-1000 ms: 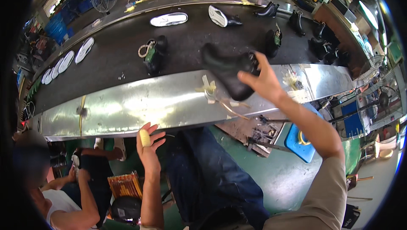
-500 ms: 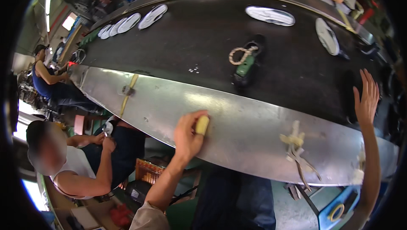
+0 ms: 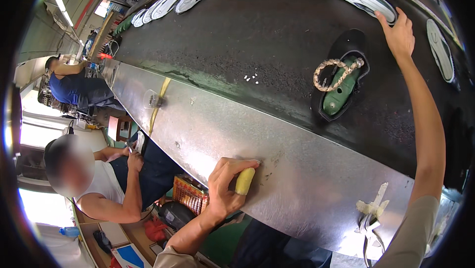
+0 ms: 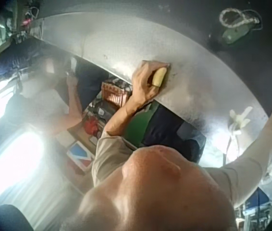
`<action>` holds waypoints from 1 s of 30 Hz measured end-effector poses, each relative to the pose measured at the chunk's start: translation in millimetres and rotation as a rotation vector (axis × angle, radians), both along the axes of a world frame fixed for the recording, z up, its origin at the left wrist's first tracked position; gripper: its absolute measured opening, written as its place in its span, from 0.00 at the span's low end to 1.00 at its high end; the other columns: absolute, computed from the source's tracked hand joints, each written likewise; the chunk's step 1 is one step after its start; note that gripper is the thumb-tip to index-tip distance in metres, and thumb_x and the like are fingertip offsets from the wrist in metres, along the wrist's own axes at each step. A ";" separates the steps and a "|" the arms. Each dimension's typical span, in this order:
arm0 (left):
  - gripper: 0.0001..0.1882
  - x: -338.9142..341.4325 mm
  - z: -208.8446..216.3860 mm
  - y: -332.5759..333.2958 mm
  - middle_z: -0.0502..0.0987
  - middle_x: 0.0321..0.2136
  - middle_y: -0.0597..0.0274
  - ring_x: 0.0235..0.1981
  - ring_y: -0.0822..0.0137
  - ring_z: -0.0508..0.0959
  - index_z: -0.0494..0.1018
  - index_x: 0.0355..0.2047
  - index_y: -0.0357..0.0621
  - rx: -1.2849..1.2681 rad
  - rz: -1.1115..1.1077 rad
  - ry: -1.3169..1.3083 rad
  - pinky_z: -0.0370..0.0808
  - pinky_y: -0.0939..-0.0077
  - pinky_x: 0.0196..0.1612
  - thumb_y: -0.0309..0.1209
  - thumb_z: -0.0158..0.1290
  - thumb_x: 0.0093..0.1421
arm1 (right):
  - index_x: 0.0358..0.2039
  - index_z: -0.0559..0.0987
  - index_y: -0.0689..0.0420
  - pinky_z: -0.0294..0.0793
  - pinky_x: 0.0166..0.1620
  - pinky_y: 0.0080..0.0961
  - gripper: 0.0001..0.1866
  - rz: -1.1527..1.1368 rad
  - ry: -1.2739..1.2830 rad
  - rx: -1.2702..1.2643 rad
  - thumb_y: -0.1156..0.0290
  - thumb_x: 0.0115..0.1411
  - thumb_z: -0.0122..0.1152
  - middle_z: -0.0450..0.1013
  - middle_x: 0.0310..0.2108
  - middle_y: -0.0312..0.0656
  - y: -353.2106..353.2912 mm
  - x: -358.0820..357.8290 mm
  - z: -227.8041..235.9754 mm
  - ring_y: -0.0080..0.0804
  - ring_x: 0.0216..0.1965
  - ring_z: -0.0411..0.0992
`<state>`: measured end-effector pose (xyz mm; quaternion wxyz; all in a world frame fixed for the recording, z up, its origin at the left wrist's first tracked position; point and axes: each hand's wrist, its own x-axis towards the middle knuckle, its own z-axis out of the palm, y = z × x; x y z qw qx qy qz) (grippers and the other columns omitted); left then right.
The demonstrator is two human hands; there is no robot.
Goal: Using lasting pliers and other tools to pull and shape the upper of a shoe over a last during manufacturing.
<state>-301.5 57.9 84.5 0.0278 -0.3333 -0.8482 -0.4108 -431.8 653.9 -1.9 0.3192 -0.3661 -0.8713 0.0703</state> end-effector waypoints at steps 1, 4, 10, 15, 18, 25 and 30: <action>0.13 0.3 -1.3 -0.6 0.84 0.38 0.58 0.37 0.58 0.81 0.80 0.44 0.39 -0.034 -0.016 -0.019 0.77 0.70 0.41 0.18 0.61 0.57 | 0.74 0.58 0.52 0.59 0.69 0.52 0.59 -0.064 0.003 0.062 0.26 0.53 0.63 0.60 0.71 0.52 -7.5 4.9 -0.8 0.52 0.70 0.61; 0.13 1.2 -1.1 0.2 0.85 0.38 0.57 0.37 0.58 0.81 0.80 0.44 0.39 -0.054 -0.004 0.002 0.77 0.69 0.42 0.18 0.61 0.57 | 0.76 0.53 0.42 0.55 0.71 0.53 0.59 0.050 0.034 0.045 0.26 0.52 0.63 0.52 0.75 0.54 -17.8 -4.2 6.9 0.57 0.73 0.54; 0.14 -1.7 0.5 -0.3 0.84 0.37 0.58 0.36 0.59 0.81 0.80 0.44 0.40 -0.018 0.009 0.002 0.77 0.70 0.41 0.18 0.61 0.57 | 0.76 0.55 0.43 0.52 0.74 0.47 0.56 0.228 -0.236 0.013 0.23 0.55 0.56 0.50 0.75 0.60 -3.5 -11.5 38.8 0.58 0.75 0.49; 0.23 2.2 -3.6 -7.1 0.83 0.38 0.58 0.36 0.56 0.80 0.80 0.46 0.43 0.065 0.055 -0.008 0.78 0.65 0.39 0.15 0.59 0.48 | 0.73 0.60 0.53 0.64 0.64 0.41 0.60 0.152 -0.137 -0.667 0.23 0.51 0.60 0.63 0.70 0.50 -33.9 52.1 113.8 0.44 0.68 0.65; 0.20 6.6 1.1 -11.7 0.82 0.36 0.57 0.35 0.56 0.81 0.79 0.47 0.44 0.052 0.075 -0.092 0.78 0.65 0.38 0.18 0.61 0.52 | 0.72 0.63 0.49 0.72 0.52 0.35 0.61 0.194 0.042 -1.234 0.23 0.45 0.64 0.67 0.67 0.41 -66.2 149.6 163.5 0.29 0.58 0.73; 0.20 16.8 24.4 -13.8 0.83 0.42 0.55 0.40 0.61 0.84 0.78 0.55 0.45 0.227 -0.097 -0.223 0.80 0.68 0.42 0.27 0.62 0.62 | 0.69 0.67 0.54 0.71 0.60 0.47 0.37 0.388 0.429 -1.335 0.45 0.67 0.57 0.67 0.66 0.41 -166.5 353.3 188.7 0.36 0.65 0.67; 0.32 86.4 21.4 24.8 0.72 0.62 0.47 0.64 0.55 0.71 0.68 0.64 0.37 0.627 -0.158 -0.588 0.66 0.56 0.66 0.36 0.60 0.63 | 0.69 0.66 0.60 0.67 0.67 0.37 0.45 0.634 -0.413 -1.362 0.45 0.60 0.67 0.71 0.63 0.52 -281.3 356.6 226.7 0.41 0.65 0.69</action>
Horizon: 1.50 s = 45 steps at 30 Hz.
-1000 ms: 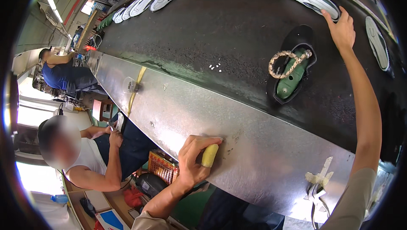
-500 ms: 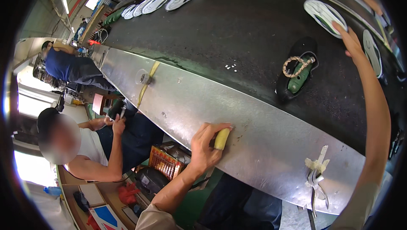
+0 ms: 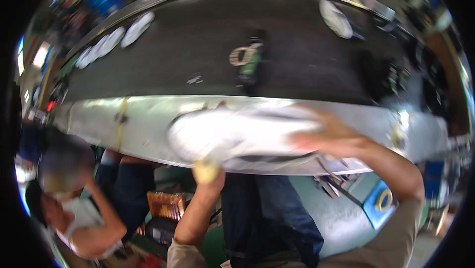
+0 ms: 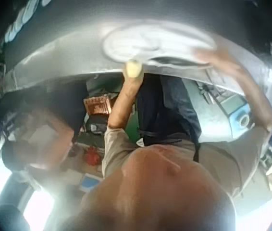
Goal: Using lasting pliers and other tools to pull and shape the upper of a shoe over a last during manufacturing.
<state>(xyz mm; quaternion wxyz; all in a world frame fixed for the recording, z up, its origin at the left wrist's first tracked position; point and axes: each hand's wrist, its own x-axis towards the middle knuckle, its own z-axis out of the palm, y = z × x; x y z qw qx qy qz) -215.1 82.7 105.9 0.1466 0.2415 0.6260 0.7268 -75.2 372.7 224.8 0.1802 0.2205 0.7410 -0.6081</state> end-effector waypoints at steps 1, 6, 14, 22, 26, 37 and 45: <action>0.33 10.6 2.7 3.7 0.72 0.62 0.45 0.63 0.53 0.72 0.66 0.65 0.37 0.129 0.077 -0.058 0.68 0.55 0.65 0.39 0.58 0.63 | 0.70 0.66 0.57 0.70 0.65 0.38 0.49 0.142 0.068 0.036 0.40 0.57 0.70 0.72 0.63 0.54 -18.9 -1.9 0.6 0.43 0.64 0.70; 0.41 -12.7 50.9 -37.2 0.71 0.59 0.36 0.55 0.43 0.78 0.58 0.70 0.36 0.479 -0.036 -0.227 0.78 0.50 0.56 0.55 0.46 0.67 | 0.58 0.78 0.57 0.78 0.54 0.35 0.30 0.179 0.567 0.346 0.45 0.66 0.63 0.81 0.48 0.46 46.3 -27.3 -26.7 0.36 0.50 0.79; 0.35 -103.4 79.1 -3.1 0.80 0.47 0.42 0.51 0.57 0.78 0.68 0.62 0.34 -0.850 0.289 0.430 0.73 0.64 0.56 0.43 0.64 0.61 | 0.54 0.79 0.56 0.72 0.61 0.47 0.26 -0.680 0.085 1.524 0.47 0.68 0.55 0.74 0.56 0.54 319.0 -100.1 -111.1 0.53 0.58 0.73; 0.27 -148.5 41.3 30.1 0.81 0.47 0.41 0.49 0.41 0.81 0.68 0.63 0.46 -0.974 0.167 0.361 0.75 0.59 0.52 0.26 0.54 0.62 | 0.34 0.82 0.62 0.84 0.35 0.40 0.10 -0.355 -0.186 1.994 0.72 0.64 0.53 0.83 0.28 0.50 376.3 -111.9 -135.8 0.49 0.31 0.84; 0.32 -148.2 53.2 35.2 0.77 0.55 0.41 0.57 0.38 0.76 0.66 0.64 0.45 -0.955 0.174 0.560 0.73 0.53 0.57 0.21 0.54 0.58 | 0.32 0.83 0.60 0.84 0.37 0.42 0.08 -0.236 -0.135 1.999 0.75 0.61 0.55 0.82 0.31 0.55 340.4 -98.5 -94.0 0.50 0.34 0.84; 0.30 61.1 39.9 29.3 0.69 0.67 0.53 0.67 0.62 0.69 0.60 0.71 0.40 0.090 -0.514 -0.389 0.63 0.67 0.69 0.26 0.52 0.70 | 0.43 0.82 0.57 0.77 0.32 0.42 0.07 -0.156 0.617 1.626 0.75 0.65 0.60 0.79 0.30 0.52 37.5 79.7 71.1 0.51 0.31 0.79; 0.28 153.7 35.1 -60.1 0.82 0.47 0.59 0.47 0.58 0.82 0.73 0.58 0.46 0.617 -0.219 -1.152 0.80 0.58 0.52 0.55 0.51 0.69 | 0.52 0.80 0.60 0.79 0.34 0.34 0.18 0.221 0.649 0.722 0.73 0.61 0.65 0.80 0.35 0.48 -175.7 187.4 12.6 0.45 0.33 0.80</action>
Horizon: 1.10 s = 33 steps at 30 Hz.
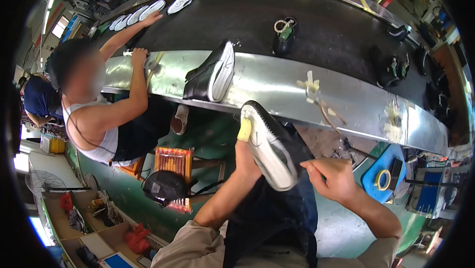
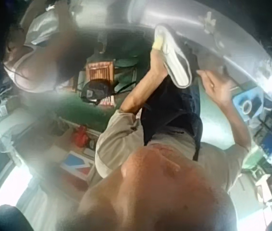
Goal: Using lasting pliers and other tools to pull and shape the upper of a shoe over a last during manufacturing.
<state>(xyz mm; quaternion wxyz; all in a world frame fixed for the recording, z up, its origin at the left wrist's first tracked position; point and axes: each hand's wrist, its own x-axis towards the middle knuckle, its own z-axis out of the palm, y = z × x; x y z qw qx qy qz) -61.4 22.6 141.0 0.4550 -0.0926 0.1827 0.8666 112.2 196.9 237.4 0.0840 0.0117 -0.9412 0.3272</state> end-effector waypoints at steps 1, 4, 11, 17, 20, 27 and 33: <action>0.30 4.0 -2.7 -13.2 0.83 0.44 0.58 0.44 0.57 0.83 0.75 0.56 0.46 -0.203 -0.003 -0.004 0.81 0.57 0.50 0.58 0.48 0.69 | 0.52 0.80 0.60 0.79 0.34 0.34 0.18 0.021 -0.032 0.013 0.73 0.61 0.65 0.80 0.35 0.48 -10.1 3.3 -17.1 0.45 0.33 0.80; 0.34 20.2 -11.6 -45.3 0.81 0.48 0.54 0.51 0.52 0.81 0.73 0.59 0.44 -0.069 -0.049 0.012 0.79 0.52 0.56 0.60 0.45 0.70 | 0.59 0.75 0.63 0.78 0.47 0.33 0.25 -0.245 0.038 -0.025 0.65 0.64 0.66 0.80 0.45 0.50 -35.9 10.4 -59.4 0.43 0.45 0.80; 0.34 42.4 -52.2 -46.8 0.77 0.55 0.54 0.59 0.58 0.76 0.68 0.64 0.46 -0.424 0.088 0.432 0.73 0.58 0.62 0.60 0.38 0.74 | 0.57 0.76 0.64 0.77 0.52 0.32 0.36 -0.438 -0.322 -0.689 0.46 0.62 0.68 0.80 0.47 0.47 -58.7 38.1 -78.2 0.33 0.48 0.78; 0.40 93.7 -139.1 -49.4 0.79 0.53 0.60 0.52 0.61 0.80 0.70 0.62 0.47 -0.637 -0.199 0.171 0.79 0.59 0.54 0.68 0.36 0.70 | 0.54 0.80 0.56 0.82 0.38 0.31 0.29 -0.251 -0.216 -0.096 0.55 0.57 0.75 0.83 0.36 0.46 -92.8 50.5 -116.8 0.36 0.35 0.84; 0.38 101.6 -159.6 -51.0 0.81 0.49 0.59 0.47 0.60 0.82 0.74 0.57 0.48 -0.464 -0.167 -0.095 0.81 0.59 0.49 0.67 0.38 0.70 | 0.55 0.79 0.57 0.82 0.37 0.31 0.27 -0.253 -0.115 -0.126 0.61 0.57 0.75 0.83 0.37 0.44 -100.4 55.5 -125.0 0.36 0.34 0.84; 0.35 96.8 -137.0 -36.0 0.82 0.47 0.58 0.45 0.60 0.83 0.75 0.56 0.48 -0.517 -0.175 -0.010 0.81 0.61 0.51 0.63 0.36 0.72 | 0.46 0.82 0.54 0.77 0.29 0.29 0.19 -0.125 0.024 0.141 0.65 0.55 0.76 0.79 0.32 0.38 -94.9 52.2 -119.3 0.34 0.27 0.79; 0.35 94.5 -133.8 -36.2 0.82 0.48 0.57 0.46 0.59 0.82 0.74 0.59 0.48 -0.564 -0.110 0.047 0.82 0.60 0.50 0.63 0.37 0.72 | 0.39 0.85 0.58 0.77 0.32 0.30 0.08 -0.258 0.133 -0.057 0.68 0.62 0.69 0.81 0.31 0.43 -61.2 35.8 -94.2 0.35 0.28 0.80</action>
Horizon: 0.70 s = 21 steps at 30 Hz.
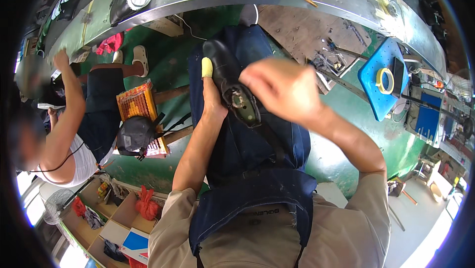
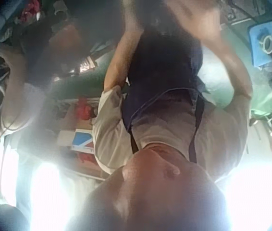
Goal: Using lasting pliers and other tools to pull and shape the upper of a shoe over a last during manufacturing.
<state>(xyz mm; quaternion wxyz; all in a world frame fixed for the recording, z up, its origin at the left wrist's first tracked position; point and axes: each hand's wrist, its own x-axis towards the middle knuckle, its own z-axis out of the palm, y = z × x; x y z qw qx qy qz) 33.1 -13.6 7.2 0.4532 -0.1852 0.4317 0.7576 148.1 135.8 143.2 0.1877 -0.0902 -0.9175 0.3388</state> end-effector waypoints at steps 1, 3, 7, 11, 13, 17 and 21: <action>0.35 -0.7 -0.8 -3.4 0.82 0.48 0.57 0.46 0.59 0.83 0.74 0.59 0.48 0.040 0.014 -0.027 0.82 0.60 0.49 0.63 0.37 0.72 | 0.40 0.85 0.58 0.78 0.33 0.31 0.09 -0.071 -0.050 0.075 0.67 0.64 0.68 0.81 0.32 0.43 17.2 -8.3 3.1 0.37 0.29 0.81; 0.35 -4.4 -1.6 -8.4 0.82 0.46 0.58 0.44 0.59 0.83 0.74 0.57 0.47 0.000 0.049 -0.020 0.82 0.59 0.47 0.64 0.40 0.71 | 0.43 0.84 0.58 0.78 0.41 0.36 0.12 -0.262 -0.021 0.166 0.63 0.66 0.66 0.81 0.39 0.45 62.4 -40.4 -5.2 0.39 0.38 0.80; 0.34 -13.8 2.1 -9.3 0.81 0.47 0.57 0.45 0.59 0.82 0.73 0.58 0.47 0.048 0.031 0.066 0.82 0.59 0.49 0.62 0.39 0.72 | 0.53 0.80 0.56 0.72 0.51 0.44 0.21 -0.508 0.271 0.874 0.57 0.65 0.62 0.75 0.48 0.47 148.7 -104.9 -61.6 0.46 0.50 0.73; 0.32 -19.5 8.0 -10.6 0.80 0.49 0.57 0.48 0.59 0.81 0.72 0.59 0.47 -0.003 0.218 0.194 0.80 0.60 0.51 0.60 0.38 0.73 | 0.59 0.76 0.57 0.70 0.57 0.48 0.27 -0.385 -0.013 0.590 0.55 0.64 0.63 0.72 0.55 0.53 189.7 -116.4 -85.0 0.53 0.55 0.70; 0.31 -23.9 8.3 -13.5 0.80 0.50 0.58 0.49 0.59 0.81 0.72 0.59 0.47 -0.016 0.265 0.211 0.80 0.60 0.52 0.59 0.37 0.74 | 0.62 0.74 0.56 0.68 0.60 0.50 0.30 -0.137 -0.361 0.749 0.53 0.64 0.63 0.71 0.57 0.54 185.6 -108.7 -64.7 0.55 0.56 0.68; 0.28 -34.9 2.5 -14.6 0.79 0.53 0.61 0.50 0.59 0.81 0.69 0.62 0.48 -0.073 0.331 0.158 0.80 0.61 0.54 0.53 0.34 0.76 | 0.54 0.78 0.57 0.73 0.46 0.29 0.29 -0.188 -0.351 -0.548 0.42 0.72 0.50 0.74 0.40 0.35 112.7 -52.9 -8.9 0.27 0.44 0.73; 0.26 -34.2 -7.0 -3.2 0.78 0.54 0.60 0.52 0.59 0.80 0.68 0.62 0.49 -0.121 0.390 0.204 0.79 0.61 0.56 0.51 0.34 0.76 | 0.55 0.74 0.58 0.75 0.35 0.20 0.22 0.145 -0.751 -1.044 0.53 0.76 0.49 0.80 0.38 0.37 28.6 16.1 7.1 0.20 0.37 0.79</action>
